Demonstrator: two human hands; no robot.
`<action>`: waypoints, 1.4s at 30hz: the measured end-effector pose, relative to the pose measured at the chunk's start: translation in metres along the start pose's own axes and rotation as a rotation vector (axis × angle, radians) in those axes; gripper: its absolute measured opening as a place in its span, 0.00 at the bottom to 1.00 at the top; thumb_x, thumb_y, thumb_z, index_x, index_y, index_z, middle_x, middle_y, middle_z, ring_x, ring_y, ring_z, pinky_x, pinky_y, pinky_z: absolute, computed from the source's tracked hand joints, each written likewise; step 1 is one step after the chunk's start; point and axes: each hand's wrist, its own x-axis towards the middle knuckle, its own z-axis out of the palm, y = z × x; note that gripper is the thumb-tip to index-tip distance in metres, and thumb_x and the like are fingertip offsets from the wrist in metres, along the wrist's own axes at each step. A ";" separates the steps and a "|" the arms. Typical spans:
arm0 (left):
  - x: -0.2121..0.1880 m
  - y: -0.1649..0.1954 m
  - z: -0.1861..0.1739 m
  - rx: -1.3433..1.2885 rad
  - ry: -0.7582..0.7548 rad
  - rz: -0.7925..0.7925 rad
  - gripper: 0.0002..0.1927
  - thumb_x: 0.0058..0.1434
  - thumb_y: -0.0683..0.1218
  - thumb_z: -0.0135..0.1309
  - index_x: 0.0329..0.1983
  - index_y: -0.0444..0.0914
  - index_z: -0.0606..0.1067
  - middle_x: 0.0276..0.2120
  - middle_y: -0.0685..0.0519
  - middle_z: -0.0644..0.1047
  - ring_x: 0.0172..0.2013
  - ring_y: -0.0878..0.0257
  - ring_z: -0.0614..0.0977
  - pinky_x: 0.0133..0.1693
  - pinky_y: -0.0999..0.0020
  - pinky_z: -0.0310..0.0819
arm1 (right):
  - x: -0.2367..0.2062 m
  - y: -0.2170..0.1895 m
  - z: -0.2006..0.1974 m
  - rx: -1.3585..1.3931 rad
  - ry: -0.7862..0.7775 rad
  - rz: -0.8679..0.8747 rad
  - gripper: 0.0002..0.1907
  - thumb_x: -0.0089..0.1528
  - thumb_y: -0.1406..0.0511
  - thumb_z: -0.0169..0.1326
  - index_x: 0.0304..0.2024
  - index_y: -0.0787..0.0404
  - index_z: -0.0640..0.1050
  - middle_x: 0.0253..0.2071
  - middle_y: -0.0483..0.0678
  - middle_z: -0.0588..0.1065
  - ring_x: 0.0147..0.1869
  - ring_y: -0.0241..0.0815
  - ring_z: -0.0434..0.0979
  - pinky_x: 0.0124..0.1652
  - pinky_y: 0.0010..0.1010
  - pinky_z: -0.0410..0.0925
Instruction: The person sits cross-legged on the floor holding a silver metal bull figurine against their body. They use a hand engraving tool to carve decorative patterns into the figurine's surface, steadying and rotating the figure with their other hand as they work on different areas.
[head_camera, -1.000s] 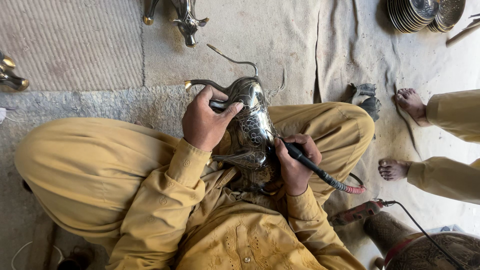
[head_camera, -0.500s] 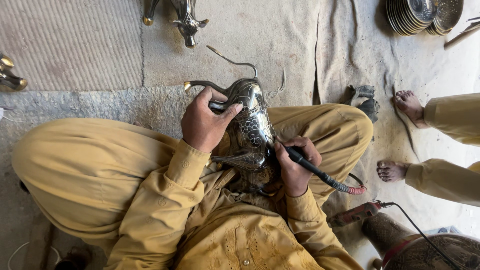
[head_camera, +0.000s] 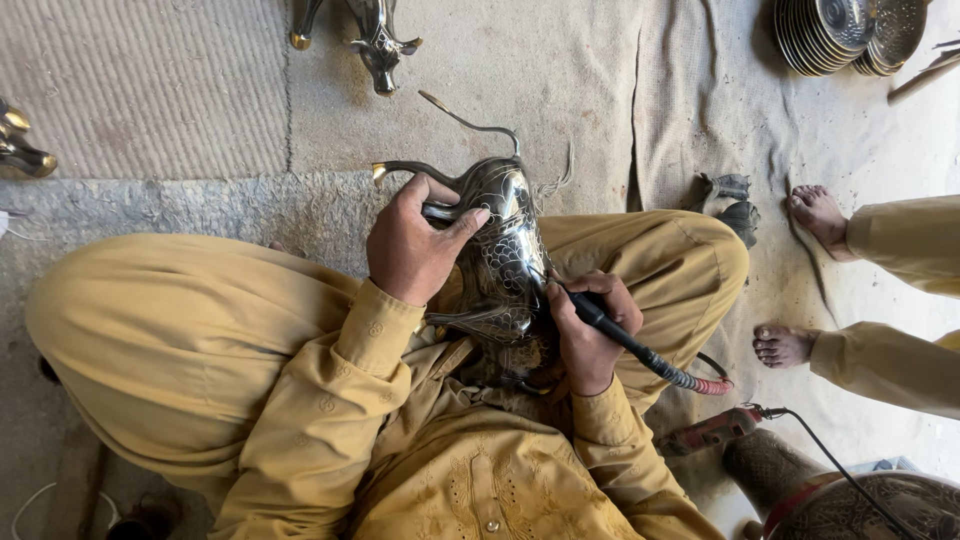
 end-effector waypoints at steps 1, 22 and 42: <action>0.000 0.000 0.000 0.002 -0.002 -0.008 0.21 0.54 0.57 0.70 0.38 0.39 0.78 0.35 0.52 0.83 0.35 0.57 0.85 0.38 0.62 0.78 | 0.000 0.000 0.000 0.013 -0.010 0.002 0.09 0.58 0.75 0.63 0.33 0.64 0.74 0.29 0.43 0.74 0.30 0.27 0.69 0.32 0.19 0.62; -0.001 0.001 0.001 0.004 -0.010 -0.029 0.21 0.54 0.56 0.70 0.38 0.39 0.77 0.34 0.53 0.82 0.34 0.58 0.85 0.38 0.63 0.77 | 0.000 -0.003 0.002 0.044 -0.018 0.032 0.08 0.58 0.73 0.65 0.35 0.64 0.76 0.32 0.44 0.78 0.34 0.28 0.75 0.36 0.19 0.67; -0.001 0.002 0.002 0.002 -0.012 -0.037 0.21 0.54 0.57 0.70 0.38 0.40 0.77 0.34 0.52 0.82 0.34 0.57 0.85 0.37 0.62 0.77 | 0.005 -0.007 0.002 -0.061 -0.073 -0.048 0.09 0.57 0.73 0.67 0.36 0.65 0.79 0.31 0.46 0.79 0.31 0.29 0.76 0.33 0.19 0.67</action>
